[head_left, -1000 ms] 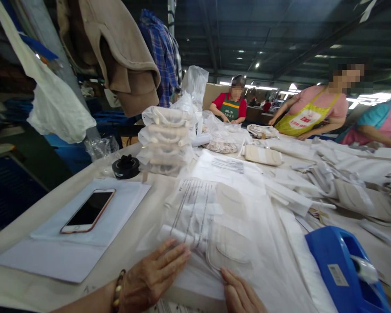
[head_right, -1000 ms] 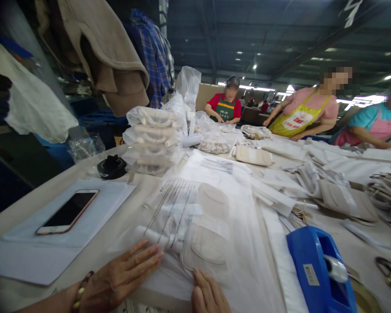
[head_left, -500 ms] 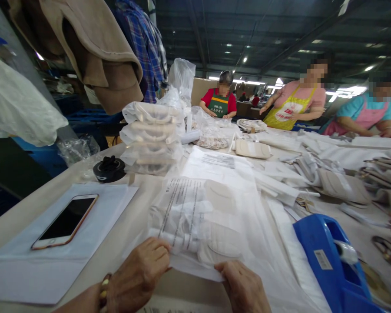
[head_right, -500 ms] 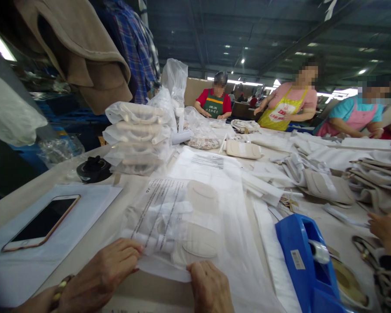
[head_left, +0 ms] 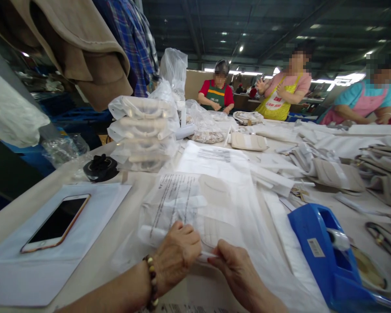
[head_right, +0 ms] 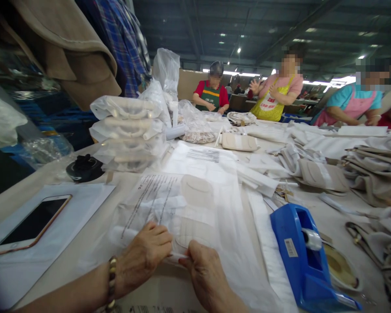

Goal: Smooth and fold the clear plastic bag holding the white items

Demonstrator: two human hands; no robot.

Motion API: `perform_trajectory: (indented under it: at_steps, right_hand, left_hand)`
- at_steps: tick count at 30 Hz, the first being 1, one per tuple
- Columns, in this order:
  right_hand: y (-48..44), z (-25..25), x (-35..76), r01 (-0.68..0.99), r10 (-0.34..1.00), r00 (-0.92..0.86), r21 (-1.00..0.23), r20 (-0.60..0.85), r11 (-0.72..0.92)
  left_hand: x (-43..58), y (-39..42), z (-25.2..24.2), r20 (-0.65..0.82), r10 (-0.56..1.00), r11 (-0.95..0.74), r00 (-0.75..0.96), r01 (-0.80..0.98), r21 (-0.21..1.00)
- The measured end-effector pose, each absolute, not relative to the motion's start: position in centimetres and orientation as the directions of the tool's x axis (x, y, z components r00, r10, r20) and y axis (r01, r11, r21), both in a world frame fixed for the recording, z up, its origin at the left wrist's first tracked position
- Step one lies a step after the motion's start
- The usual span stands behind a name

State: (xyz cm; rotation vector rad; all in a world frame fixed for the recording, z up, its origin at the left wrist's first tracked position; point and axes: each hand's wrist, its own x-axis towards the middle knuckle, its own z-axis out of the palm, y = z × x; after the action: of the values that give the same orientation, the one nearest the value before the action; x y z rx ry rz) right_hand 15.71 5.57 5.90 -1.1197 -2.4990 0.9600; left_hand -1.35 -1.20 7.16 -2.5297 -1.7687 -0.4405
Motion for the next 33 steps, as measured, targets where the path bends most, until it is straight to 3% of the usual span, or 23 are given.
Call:
perform_trajectory:
  at_steps: [4,8,13,16,20,25,31,33]
  right_hand:
    - [5.6,5.6,15.7,0.587,0.743,-0.669,-0.632,-0.028,0.505]
    - [5.5,5.1,15.5,0.595,0.731,-0.677,-0.519,0.089,0.614]
    - [5.3,4.9,15.3,0.551,0.594,-0.673,-0.238,0.44,0.8]
    - [5.4,5.7,16.4,0.56,0.534,-0.686,-0.11,0.494,0.821]
    - [5.8,6.6,19.1,0.499,0.509,-0.767,-0.136,0.39,0.856]
    - [6.0,5.7,20.8,0.552,0.586,-0.709,-0.21,0.393,0.807]
    - [5.2,4.1,20.6,0.589,0.56,-0.692,-0.092,0.456,0.803]
    - [5.3,4.0,21.1,0.572,0.55,-0.701,-0.103,0.455,0.814]
  left_hand:
    - [-1.3,-0.1,7.6,0.101,0.972,-0.231,0.215,0.954,0.192]
    - [-1.1,0.5,8.2,0.016,0.988,-0.152,0.151,0.97,0.189]
    - [-1.0,1.2,8.9,-0.132,0.982,-0.105,0.136,0.971,0.216]
    - [-0.9,1.4,9.0,-0.151,0.983,-0.069,0.108,0.967,0.244]
    - [-1.0,1.5,8.5,-0.117,0.989,-0.052,0.092,0.951,0.305]
    - [-1.2,1.6,8.2,-0.117,0.99,-0.031,0.074,0.942,0.334]
    - [-1.3,1.7,8.8,-0.167,0.984,-0.008,0.065,0.946,0.324]
    - [-1.3,1.6,8.8,-0.149,0.986,-0.019,0.069,0.948,0.319]
